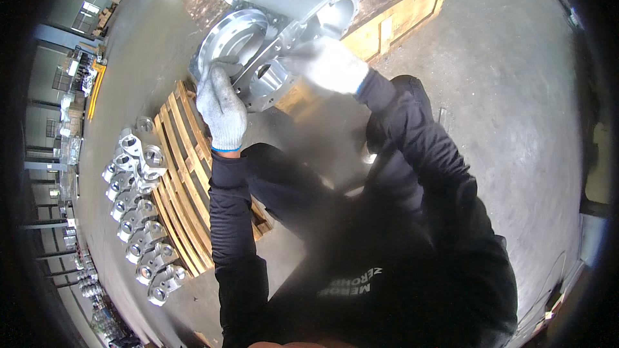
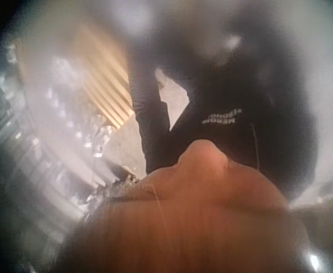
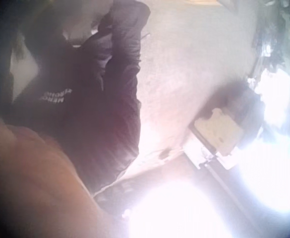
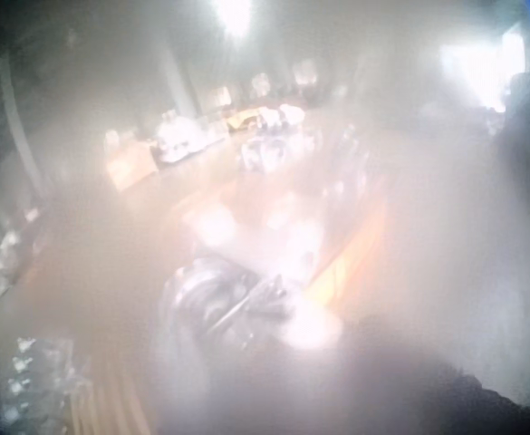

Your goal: The person kneels on the floor and uses a metal file to deburr a large aluminum casting. They repeatedly file edges and corners, rotate the part to access different surfaces, and continue the process throughout the clip.

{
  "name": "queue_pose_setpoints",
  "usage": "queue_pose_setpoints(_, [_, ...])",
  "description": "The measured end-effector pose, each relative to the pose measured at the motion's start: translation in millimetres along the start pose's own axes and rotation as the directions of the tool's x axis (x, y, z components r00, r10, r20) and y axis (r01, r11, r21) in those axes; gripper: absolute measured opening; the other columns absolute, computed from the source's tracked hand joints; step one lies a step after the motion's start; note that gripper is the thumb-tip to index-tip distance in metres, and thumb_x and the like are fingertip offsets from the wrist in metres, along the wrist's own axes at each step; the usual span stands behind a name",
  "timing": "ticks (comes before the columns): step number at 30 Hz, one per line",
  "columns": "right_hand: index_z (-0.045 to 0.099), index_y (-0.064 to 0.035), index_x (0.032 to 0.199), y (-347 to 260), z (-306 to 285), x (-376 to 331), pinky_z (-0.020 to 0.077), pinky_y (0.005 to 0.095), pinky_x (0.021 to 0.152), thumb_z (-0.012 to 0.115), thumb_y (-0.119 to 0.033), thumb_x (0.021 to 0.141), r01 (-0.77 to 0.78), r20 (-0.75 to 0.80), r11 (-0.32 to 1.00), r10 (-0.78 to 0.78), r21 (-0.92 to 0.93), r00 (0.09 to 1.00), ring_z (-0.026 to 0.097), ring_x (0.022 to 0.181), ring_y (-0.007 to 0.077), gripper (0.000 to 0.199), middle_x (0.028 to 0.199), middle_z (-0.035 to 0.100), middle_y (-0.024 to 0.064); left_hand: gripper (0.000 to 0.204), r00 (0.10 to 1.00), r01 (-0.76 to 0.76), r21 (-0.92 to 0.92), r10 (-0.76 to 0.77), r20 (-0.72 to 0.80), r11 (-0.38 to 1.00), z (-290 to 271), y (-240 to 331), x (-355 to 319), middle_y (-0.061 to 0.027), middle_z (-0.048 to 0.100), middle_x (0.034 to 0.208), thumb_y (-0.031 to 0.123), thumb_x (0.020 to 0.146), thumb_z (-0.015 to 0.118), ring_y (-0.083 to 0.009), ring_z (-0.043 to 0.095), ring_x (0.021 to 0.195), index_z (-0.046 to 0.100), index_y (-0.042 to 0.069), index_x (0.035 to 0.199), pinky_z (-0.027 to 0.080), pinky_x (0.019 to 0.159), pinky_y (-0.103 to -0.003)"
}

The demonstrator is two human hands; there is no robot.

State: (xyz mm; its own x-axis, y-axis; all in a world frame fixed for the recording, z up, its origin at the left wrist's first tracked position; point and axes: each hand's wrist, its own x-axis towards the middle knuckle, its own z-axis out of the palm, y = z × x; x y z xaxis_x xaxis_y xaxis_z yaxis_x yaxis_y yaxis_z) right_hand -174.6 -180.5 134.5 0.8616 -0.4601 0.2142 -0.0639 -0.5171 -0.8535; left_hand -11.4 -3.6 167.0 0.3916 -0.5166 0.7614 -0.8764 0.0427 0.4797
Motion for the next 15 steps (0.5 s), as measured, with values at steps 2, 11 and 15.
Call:
queue_pose_setpoints(2, [0.073,-0.0041,0.121,18,28,-13,0.0570,0.0404,0.082,0.064,-0.031,0.099,0.007,-0.123,0.999,-0.001,0.046,0.992,0.072,0.091,0.0332,0.035,0.099,0.075,0.0211,0.024,1.000,-0.010,-0.004,0.010,-0.003,1.000,1,0,0,-0.0165,0.071,0.098,0.012,0.104,0.051,-0.0366,0.067,0.090,0.072,0.002,0.099,0.050,0.083,-0.044])
queue_pose_setpoints(11, [0.068,0.0045,0.123,9,128,-49,0.0576,0.0362,0.079,0.063,-0.018,0.101,-0.037,-0.334,0.990,0.082,0.139,0.939,0.076,0.088,0.0245,0.031,0.099,0.075,0.0235,0.022,0.995,-0.042,0.187,0.024,0.096,0.981,-2,22,12,-0.0176,0.070,0.097,0.016,0.103,0.052,-0.0388,0.068,0.090,0.069,0.004,0.099,0.051,0.081,-0.047])
queue_pose_setpoints(15, [0.068,0.0025,0.122,-6,88,-45,0.0572,0.0366,0.074,0.061,-0.023,0.104,0.032,-0.218,0.979,0.012,0.199,0.976,0.076,0.084,0.0267,0.032,0.093,0.075,0.0218,0.025,0.957,-0.007,0.436,-0.121,0.263,0.900,-16,41,27,-0.0191,0.072,0.094,0.022,0.102,0.052,-0.0401,0.070,0.085,0.071,0.005,0.101,0.055,0.078,-0.047])
